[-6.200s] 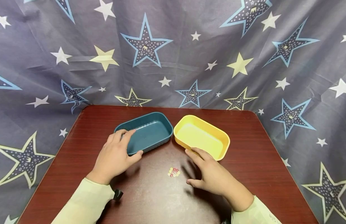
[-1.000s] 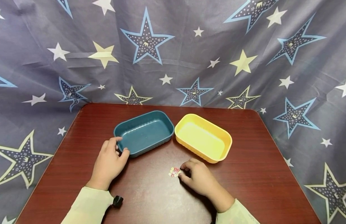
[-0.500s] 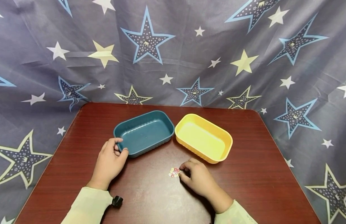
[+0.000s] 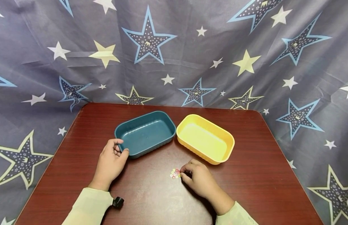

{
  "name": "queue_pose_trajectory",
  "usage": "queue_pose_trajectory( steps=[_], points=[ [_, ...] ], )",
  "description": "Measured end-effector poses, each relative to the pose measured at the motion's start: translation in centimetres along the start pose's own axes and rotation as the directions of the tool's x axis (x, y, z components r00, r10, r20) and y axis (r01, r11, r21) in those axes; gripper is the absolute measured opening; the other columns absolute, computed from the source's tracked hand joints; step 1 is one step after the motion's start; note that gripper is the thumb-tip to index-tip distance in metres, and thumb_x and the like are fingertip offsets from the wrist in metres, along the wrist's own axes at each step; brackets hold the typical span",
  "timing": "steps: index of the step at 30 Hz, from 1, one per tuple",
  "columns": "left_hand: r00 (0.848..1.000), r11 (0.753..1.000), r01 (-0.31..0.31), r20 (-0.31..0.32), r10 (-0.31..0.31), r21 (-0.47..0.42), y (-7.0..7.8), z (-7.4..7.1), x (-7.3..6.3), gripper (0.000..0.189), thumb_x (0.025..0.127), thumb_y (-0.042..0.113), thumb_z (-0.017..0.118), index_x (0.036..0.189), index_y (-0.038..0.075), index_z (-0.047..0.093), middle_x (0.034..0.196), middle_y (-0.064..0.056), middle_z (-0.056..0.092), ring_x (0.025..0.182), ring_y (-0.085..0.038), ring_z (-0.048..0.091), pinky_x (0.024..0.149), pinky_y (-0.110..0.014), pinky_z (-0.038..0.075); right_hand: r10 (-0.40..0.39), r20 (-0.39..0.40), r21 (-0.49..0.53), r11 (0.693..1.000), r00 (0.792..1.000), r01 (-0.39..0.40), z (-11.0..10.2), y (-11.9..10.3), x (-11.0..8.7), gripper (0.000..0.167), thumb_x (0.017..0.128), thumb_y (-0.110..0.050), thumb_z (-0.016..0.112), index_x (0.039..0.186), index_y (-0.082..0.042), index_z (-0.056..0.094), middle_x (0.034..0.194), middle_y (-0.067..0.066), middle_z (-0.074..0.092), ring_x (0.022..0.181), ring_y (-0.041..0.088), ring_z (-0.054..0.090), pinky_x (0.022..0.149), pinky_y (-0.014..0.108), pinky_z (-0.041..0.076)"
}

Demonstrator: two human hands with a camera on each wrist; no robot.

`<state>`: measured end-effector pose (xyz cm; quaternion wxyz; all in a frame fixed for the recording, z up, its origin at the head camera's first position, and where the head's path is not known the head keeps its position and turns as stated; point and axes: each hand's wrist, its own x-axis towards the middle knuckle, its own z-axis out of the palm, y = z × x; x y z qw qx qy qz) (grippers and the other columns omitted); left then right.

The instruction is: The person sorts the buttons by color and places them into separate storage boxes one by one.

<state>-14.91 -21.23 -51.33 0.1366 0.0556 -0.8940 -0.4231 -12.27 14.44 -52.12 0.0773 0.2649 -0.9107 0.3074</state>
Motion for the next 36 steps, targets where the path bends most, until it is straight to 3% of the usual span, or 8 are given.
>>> queue_pose_trajectory(
  steps=[8,15,23,36],
  points=[
    [0.999,0.996,0.053,-0.009,-0.054,-0.078,-0.07,0.14,-0.04,0.054,0.090,0.032,0.073,0.132,0.017,0.044,0.094,-0.005,0.051,0.076,-0.015,0.056,0.065,-0.019,0.046,0.049,0.041,0.007,0.999,0.998,-0.049,-0.20,-0.17,0.00,0.004,0.086,-0.020,0.078,0.085,-0.021,0.074,0.084,-0.010,0.060,0.075,0.008,0.057,0.069,0.027,0.048],
    [0.999,0.994,0.026,-0.042,-0.031,-0.105,-0.26,0.31,0.05,0.071,0.087,0.028,0.076,0.144,0.015,0.037,0.093,-0.006,0.051,0.075,-0.016,0.056,0.064,-0.017,0.047,0.055,0.056,0.019,0.998,0.997,-0.056,-0.28,-0.16,-0.01,0.005,0.087,-0.019,0.078,0.087,-0.020,0.074,0.088,-0.011,0.060,0.079,0.007,0.059,0.074,0.028,0.050],
    [0.999,0.994,0.034,-0.026,-0.037,-0.108,-0.62,0.27,0.31,0.082,0.088,0.034,0.076,0.154,0.014,0.031,0.094,-0.006,0.053,0.076,-0.016,0.056,0.064,-0.018,0.047,0.066,0.040,0.027,0.997,0.997,-0.067,-0.37,-0.18,-0.17,0.010,0.085,-0.017,0.080,0.085,-0.022,0.071,0.086,-0.011,0.060,0.077,0.006,0.058,0.071,0.025,0.049],
    [0.997,0.991,0.080,0.004,-0.080,-0.111,-0.87,0.10,0.40,0.079,0.092,0.032,0.071,0.157,0.021,0.028,0.096,-0.005,0.053,0.078,-0.017,0.053,0.064,-0.021,0.046,-0.027,-0.046,0.041,0.999,0.999,0.029,-0.08,0.30,-0.17,0.020,0.073,-0.008,0.078,0.071,-0.024,0.065,0.071,-0.009,0.060,0.063,0.008,0.057,0.057,0.016,0.043]
  ],
)
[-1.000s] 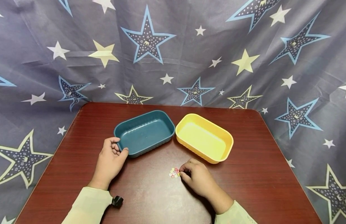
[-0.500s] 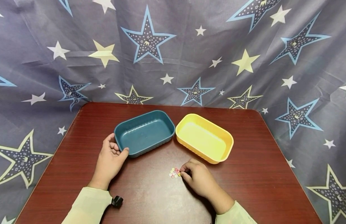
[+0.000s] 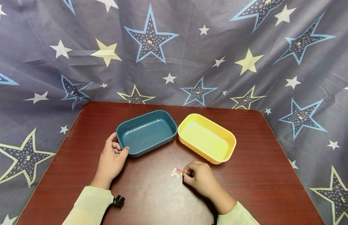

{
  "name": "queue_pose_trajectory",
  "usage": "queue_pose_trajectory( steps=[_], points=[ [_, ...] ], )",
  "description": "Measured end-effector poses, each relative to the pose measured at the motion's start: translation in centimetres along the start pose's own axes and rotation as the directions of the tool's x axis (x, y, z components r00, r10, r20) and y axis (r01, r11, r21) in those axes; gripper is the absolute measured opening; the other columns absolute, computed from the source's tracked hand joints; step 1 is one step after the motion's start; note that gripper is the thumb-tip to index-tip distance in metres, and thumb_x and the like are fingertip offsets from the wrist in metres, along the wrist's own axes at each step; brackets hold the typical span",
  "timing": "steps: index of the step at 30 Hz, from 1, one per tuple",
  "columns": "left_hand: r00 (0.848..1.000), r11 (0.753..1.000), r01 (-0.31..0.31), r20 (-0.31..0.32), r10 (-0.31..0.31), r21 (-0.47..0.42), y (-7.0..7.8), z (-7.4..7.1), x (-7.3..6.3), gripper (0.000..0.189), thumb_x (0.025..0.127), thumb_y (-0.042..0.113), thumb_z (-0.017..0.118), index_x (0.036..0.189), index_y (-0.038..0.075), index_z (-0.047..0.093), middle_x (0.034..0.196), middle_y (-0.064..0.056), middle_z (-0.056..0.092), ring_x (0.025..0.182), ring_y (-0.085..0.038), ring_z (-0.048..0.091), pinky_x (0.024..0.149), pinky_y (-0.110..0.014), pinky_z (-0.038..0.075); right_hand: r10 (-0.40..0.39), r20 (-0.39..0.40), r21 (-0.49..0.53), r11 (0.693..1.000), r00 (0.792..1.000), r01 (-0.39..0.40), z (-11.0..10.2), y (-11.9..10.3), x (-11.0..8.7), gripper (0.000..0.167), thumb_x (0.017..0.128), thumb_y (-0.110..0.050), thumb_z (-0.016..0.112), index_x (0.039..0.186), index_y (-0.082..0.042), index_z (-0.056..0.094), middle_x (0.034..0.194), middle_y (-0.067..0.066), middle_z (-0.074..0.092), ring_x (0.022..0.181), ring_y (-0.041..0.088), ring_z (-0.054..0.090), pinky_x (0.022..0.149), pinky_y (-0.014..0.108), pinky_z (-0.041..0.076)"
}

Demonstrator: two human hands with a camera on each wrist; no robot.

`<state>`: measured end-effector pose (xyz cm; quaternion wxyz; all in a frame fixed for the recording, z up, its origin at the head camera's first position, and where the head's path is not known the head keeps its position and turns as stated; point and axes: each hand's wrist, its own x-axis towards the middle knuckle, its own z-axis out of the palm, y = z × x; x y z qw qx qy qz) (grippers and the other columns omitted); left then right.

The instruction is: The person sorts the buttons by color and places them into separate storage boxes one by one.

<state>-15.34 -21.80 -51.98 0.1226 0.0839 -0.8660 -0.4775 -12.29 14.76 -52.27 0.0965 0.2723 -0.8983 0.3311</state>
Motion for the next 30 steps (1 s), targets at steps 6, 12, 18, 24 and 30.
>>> queue_pose_trajectory(
  steps=[6,12,18,24,30],
  points=[
    [1.000,1.000,0.014,-0.020,-0.014,-0.016,0.0,0.1,0.0,0.072,0.093,0.024,0.068,0.155,0.021,0.032,0.094,-0.003,0.054,0.075,-0.017,0.053,0.062,-0.022,0.044,0.016,-0.020,0.002,1.000,1.000,-0.016,0.0,0.1,0.1,0.022,0.072,-0.010,0.077,0.069,-0.027,0.064,0.067,-0.013,0.057,0.059,0.004,0.055,0.053,0.013,0.042],
    [1.000,0.997,0.031,0.000,-0.031,-0.076,0.3,-0.1,0.0,0.069,0.095,0.018,0.064,0.156,0.021,0.032,0.093,-0.005,0.056,0.069,-0.018,0.059,0.059,-0.023,0.049,0.037,-0.027,0.006,0.999,0.999,-0.037,-0.3,0.1,0.2,0.023,0.071,-0.010,0.076,0.069,-0.029,0.063,0.066,-0.019,0.054,0.057,0.002,0.054,0.052,0.013,0.042],
    [0.999,0.991,0.050,0.003,-0.050,-0.122,0.4,-0.3,0.1,0.067,0.095,0.019,0.061,0.156,0.022,0.034,0.093,-0.007,0.059,0.070,-0.018,0.063,0.062,-0.023,0.053,0.083,0.004,0.075,0.994,0.997,-0.083,-0.7,-0.1,0.4,0.023,0.071,-0.008,0.075,0.070,-0.028,0.064,0.063,-0.020,0.055,0.054,-0.002,0.053,0.051,0.015,0.046],
    [0.998,0.983,0.063,-0.020,-0.067,-0.172,0.5,-0.4,0.1,0.062,0.095,0.015,0.060,0.153,0.023,0.041,0.091,-0.008,0.062,0.070,-0.020,0.065,0.063,-0.024,0.055,0.092,0.065,0.158,0.982,0.994,-0.102,-0.7,-0.8,0.9,0.024,0.073,-0.007,0.073,0.070,-0.029,0.064,0.056,-0.019,0.055,0.050,-0.002,0.056,0.048,0.016,0.047],
    [0.996,0.980,0.074,-0.024,-0.080,-0.187,0.2,-0.4,0.2,0.061,0.094,0.014,0.058,0.152,0.026,0.043,0.090,-0.007,0.062,0.071,-0.021,0.065,0.064,-0.025,0.055,0.092,0.132,0.203,0.972,0.987,-0.118,-1.1,-1.9,1.9,0.022,0.075,-0.009,0.073,0.071,-0.029,0.065,0.057,-0.018,0.058,0.052,0.001,0.059,0.051,0.018,0.048]
  ],
)
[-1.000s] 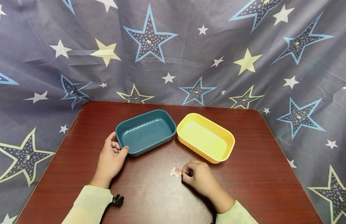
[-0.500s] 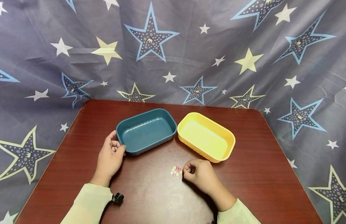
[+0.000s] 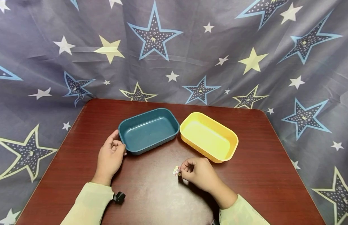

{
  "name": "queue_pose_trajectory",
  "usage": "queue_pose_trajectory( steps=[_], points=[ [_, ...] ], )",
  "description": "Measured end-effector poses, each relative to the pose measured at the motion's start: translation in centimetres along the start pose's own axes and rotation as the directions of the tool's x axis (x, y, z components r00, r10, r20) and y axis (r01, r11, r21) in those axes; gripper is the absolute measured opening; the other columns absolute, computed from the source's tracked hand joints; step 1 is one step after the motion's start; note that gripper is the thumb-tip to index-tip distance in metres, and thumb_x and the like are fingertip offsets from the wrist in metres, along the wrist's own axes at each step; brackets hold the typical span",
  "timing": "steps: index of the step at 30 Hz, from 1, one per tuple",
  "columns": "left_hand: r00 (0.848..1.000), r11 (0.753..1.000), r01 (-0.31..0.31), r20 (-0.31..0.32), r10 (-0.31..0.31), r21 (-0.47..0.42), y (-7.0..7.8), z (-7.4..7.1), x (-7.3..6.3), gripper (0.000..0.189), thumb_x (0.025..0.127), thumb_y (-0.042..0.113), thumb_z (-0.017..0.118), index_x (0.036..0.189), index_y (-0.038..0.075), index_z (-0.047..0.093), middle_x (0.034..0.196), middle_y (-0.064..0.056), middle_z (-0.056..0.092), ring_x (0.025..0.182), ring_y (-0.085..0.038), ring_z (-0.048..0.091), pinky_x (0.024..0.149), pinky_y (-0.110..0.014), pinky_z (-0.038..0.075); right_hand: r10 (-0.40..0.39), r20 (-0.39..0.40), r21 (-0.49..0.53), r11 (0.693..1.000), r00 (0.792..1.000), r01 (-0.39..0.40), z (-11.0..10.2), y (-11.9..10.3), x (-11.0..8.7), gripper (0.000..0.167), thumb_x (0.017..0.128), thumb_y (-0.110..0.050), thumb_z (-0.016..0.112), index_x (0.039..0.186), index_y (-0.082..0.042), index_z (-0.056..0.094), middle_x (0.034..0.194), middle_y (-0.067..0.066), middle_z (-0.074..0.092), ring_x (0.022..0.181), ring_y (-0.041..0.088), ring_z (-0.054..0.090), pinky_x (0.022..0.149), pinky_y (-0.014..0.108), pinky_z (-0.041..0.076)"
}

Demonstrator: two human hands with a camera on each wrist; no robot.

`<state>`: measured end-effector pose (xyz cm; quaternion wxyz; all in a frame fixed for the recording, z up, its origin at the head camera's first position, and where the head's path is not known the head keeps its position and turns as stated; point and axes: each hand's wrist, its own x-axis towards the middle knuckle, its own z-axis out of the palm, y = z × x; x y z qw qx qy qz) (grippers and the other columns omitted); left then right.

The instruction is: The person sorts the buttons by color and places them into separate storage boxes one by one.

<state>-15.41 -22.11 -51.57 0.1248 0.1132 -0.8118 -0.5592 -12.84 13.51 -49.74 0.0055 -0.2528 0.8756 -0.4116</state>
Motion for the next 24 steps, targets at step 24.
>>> queue_pose_trajectory(
  steps=[24],
  points=[
    [1.000,1.000,-0.020,0.003,0.020,-0.022,-0.4,-0.1,0.1,0.061,0.094,0.013,0.059,0.152,0.023,0.044,0.091,-0.008,0.062,0.070,-0.022,0.065,0.061,-0.025,0.055,0.061,0.111,0.129,0.989,0.992,-0.075,-3.8,-2.7,6.4,0.008,0.082,-0.020,0.077,0.077,-0.026,0.075,0.070,-0.008,0.063,0.069,0.011,0.058,0.059,0.025,0.048]
  ],
)
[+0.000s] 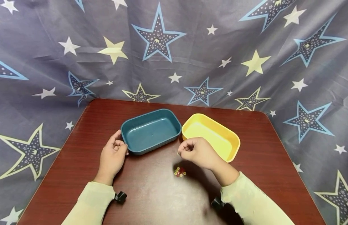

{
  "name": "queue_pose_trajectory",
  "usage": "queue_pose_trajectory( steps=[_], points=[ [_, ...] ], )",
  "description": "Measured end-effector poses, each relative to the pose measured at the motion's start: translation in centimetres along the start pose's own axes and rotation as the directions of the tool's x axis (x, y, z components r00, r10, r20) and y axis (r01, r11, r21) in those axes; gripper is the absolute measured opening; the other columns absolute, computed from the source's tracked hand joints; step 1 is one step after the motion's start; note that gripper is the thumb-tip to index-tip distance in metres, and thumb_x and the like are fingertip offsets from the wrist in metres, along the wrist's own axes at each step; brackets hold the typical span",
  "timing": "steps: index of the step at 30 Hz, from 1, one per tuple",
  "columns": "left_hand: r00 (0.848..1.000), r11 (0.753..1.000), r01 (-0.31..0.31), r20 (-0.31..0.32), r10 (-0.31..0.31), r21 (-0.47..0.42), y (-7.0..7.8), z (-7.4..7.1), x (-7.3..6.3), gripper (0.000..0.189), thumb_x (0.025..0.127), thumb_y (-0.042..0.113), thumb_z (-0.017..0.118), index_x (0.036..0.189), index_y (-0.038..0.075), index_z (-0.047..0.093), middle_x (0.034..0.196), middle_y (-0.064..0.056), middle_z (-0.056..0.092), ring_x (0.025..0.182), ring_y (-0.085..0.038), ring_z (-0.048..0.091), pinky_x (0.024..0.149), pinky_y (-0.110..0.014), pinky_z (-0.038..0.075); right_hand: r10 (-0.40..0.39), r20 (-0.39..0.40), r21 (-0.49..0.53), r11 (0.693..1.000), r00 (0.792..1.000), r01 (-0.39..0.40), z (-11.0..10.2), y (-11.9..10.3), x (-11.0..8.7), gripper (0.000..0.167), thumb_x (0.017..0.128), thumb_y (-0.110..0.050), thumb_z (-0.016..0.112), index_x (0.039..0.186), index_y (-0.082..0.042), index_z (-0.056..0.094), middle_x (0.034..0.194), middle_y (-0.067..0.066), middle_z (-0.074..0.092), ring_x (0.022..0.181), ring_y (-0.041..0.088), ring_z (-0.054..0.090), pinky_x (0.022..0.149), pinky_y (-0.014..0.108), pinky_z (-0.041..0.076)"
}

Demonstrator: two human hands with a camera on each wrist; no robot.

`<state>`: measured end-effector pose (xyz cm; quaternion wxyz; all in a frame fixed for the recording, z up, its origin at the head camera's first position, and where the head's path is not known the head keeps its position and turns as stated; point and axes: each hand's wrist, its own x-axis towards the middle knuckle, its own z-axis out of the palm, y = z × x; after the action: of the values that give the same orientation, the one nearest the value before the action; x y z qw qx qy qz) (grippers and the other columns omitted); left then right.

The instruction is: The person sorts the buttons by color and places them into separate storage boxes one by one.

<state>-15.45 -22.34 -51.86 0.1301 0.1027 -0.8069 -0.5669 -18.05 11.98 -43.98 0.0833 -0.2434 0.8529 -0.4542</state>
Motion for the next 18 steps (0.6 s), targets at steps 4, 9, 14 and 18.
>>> queue_pose_trajectory(
  steps=[4,9,14,18],
  points=[
    [1.000,1.000,0.007,-0.005,-0.007,-0.005,-0.1,0.0,0.1,0.062,0.092,0.013,0.060,0.152,0.024,0.044,0.089,-0.007,0.062,0.070,-0.021,0.064,0.060,-0.026,0.054,0.021,0.001,0.028,0.999,1.000,-0.021,-0.5,-0.3,1.1,0.004,0.083,-0.022,0.077,0.079,-0.022,0.077,0.067,-0.004,0.061,0.063,0.012,0.055,0.052,0.024,0.042],
    [1.000,1.000,0.007,-0.006,-0.007,-0.015,-0.2,-0.1,0.1,0.063,0.092,0.013,0.060,0.152,0.025,0.044,0.089,-0.006,0.063,0.070,-0.022,0.064,0.059,-0.026,0.054,0.057,0.009,0.087,0.995,0.998,-0.057,-1.1,-0.8,2.9,0.004,0.084,-0.020,0.076,0.082,-0.018,0.078,0.064,0.002,0.061,0.055,0.018,0.055,0.048,0.026,0.044],
    [1.000,1.000,0.000,-0.010,0.000,-0.006,-0.4,0.0,0.1,0.062,0.092,0.013,0.060,0.151,0.024,0.045,0.089,-0.007,0.062,0.070,-0.021,0.064,0.060,-0.026,0.054,0.076,0.008,0.109,0.991,0.997,-0.076,-1.5,-1.3,4.5,0.006,0.085,-0.017,0.075,0.086,-0.012,0.078,0.067,0.005,0.065,0.058,0.026,0.059,0.051,0.030,0.050],
    [1.000,1.000,-0.004,-0.013,0.004,-0.002,-0.5,0.0,0.2,0.062,0.092,0.013,0.060,0.151,0.023,0.045,0.088,-0.007,0.062,0.069,-0.020,0.064,0.060,-0.025,0.054,0.100,0.009,0.086,0.991,0.995,-0.100,-1.5,-1.7,5.7,0.006,0.086,-0.019,0.075,0.086,-0.014,0.078,0.070,0.005,0.067,0.061,0.028,0.062,0.054,0.032,0.054]
  ],
)
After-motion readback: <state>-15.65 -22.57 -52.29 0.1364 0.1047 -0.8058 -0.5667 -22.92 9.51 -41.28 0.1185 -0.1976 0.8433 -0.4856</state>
